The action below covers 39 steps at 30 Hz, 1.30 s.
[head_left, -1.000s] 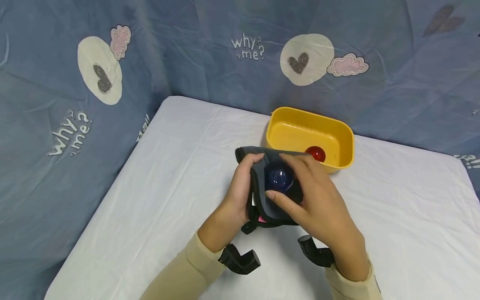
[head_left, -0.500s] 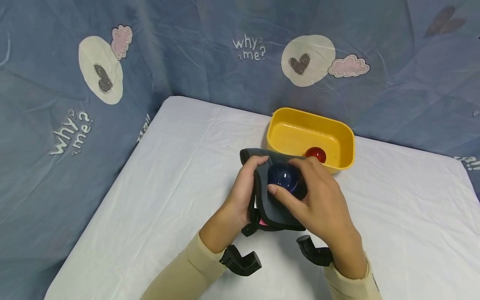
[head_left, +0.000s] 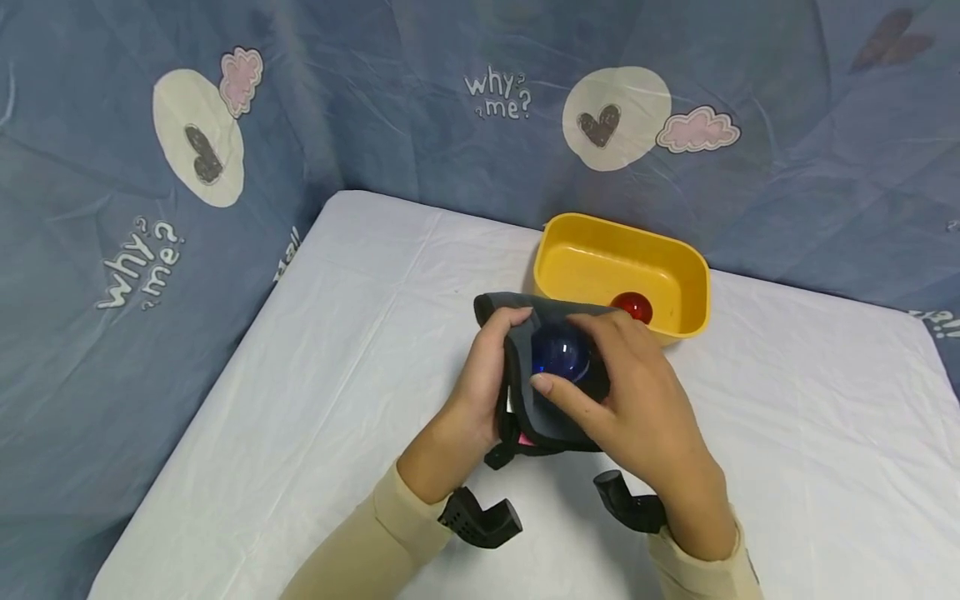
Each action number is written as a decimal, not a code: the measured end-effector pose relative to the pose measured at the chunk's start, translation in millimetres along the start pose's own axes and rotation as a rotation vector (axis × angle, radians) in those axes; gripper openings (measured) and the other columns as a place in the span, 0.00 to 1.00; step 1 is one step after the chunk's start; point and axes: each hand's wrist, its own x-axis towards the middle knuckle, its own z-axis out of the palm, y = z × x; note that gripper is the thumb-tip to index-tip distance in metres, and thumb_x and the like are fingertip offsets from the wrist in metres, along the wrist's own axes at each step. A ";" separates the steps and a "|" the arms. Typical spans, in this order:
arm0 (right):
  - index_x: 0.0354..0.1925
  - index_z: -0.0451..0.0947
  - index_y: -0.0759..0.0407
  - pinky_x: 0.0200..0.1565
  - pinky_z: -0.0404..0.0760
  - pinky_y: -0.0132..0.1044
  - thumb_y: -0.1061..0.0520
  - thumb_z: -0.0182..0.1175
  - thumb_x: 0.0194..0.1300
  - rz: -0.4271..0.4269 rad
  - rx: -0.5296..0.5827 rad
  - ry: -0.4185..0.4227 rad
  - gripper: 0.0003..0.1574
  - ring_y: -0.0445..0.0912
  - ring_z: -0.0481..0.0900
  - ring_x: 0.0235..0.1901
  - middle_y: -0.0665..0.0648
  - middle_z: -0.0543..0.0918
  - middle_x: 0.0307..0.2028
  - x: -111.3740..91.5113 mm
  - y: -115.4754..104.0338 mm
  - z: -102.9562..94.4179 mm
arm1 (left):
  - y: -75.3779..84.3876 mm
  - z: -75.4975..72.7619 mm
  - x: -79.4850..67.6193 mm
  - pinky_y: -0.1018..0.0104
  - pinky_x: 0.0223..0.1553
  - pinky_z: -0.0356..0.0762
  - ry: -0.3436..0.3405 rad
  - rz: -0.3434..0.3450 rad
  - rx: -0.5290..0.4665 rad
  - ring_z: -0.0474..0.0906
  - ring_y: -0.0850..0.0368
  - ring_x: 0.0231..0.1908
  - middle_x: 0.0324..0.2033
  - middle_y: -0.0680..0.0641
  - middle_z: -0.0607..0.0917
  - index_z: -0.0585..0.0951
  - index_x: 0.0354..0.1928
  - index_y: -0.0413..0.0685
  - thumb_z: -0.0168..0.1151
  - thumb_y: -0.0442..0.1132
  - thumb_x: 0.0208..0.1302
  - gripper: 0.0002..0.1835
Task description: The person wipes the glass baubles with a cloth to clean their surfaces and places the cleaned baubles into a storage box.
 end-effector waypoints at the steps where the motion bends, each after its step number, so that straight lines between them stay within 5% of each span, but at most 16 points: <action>1: 0.65 0.75 0.59 0.60 0.75 0.52 0.39 0.76 0.62 -0.016 0.006 -0.009 0.43 0.52 0.77 0.53 0.56 0.80 0.56 0.3 -0.6 -0.6 | 0.7 -0.3 0.1 0.57 0.59 0.73 0.004 0.006 0.001 0.74 0.53 0.56 0.63 0.44 0.74 0.67 0.72 0.51 0.47 0.58 0.72 0.32; 9: 0.67 0.74 0.57 0.58 0.79 0.53 0.47 0.80 0.58 -0.059 0.011 -0.010 0.44 0.51 0.79 0.52 0.56 0.76 0.58 -0.4 -1.7 -1.1 | -0.1 0.0 1.0 0.55 0.64 0.69 -0.024 0.006 -0.003 0.70 0.51 0.61 0.66 0.43 0.70 0.63 0.75 0.51 0.45 0.56 0.73 0.32; 20: 0.58 0.79 0.63 0.44 0.79 0.47 0.38 0.74 0.62 -0.036 -0.039 0.055 0.38 0.50 0.77 0.39 0.57 0.81 0.46 1.6 3.0 3.6 | -1.0 1.3 -0.3 0.52 0.66 0.70 -0.037 -0.024 0.002 0.73 0.52 0.58 0.64 0.44 0.73 0.65 0.73 0.49 0.46 0.57 0.73 0.32; 30: 0.49 0.83 0.62 0.47 0.79 0.50 0.37 0.70 0.65 -0.015 -0.033 0.087 0.31 0.52 0.80 0.44 0.57 0.85 0.42 0.2 4.1 3.9 | -3.0 3.4 -1.4 0.52 0.65 0.72 -0.009 -0.041 0.003 0.76 0.53 0.55 0.60 0.44 0.75 0.68 0.71 0.48 0.49 0.58 0.72 0.32; 39: 0.65 0.77 0.56 0.58 0.76 0.52 0.40 0.77 0.60 0.013 0.018 0.014 0.41 0.51 0.77 0.52 0.54 0.81 0.55 -1.8 -0.5 -5.7 | -0.4 0.4 -0.6 0.55 0.61 0.73 -0.055 -0.013 -0.001 0.74 0.53 0.54 0.62 0.44 0.73 0.65 0.72 0.49 0.45 0.57 0.73 0.32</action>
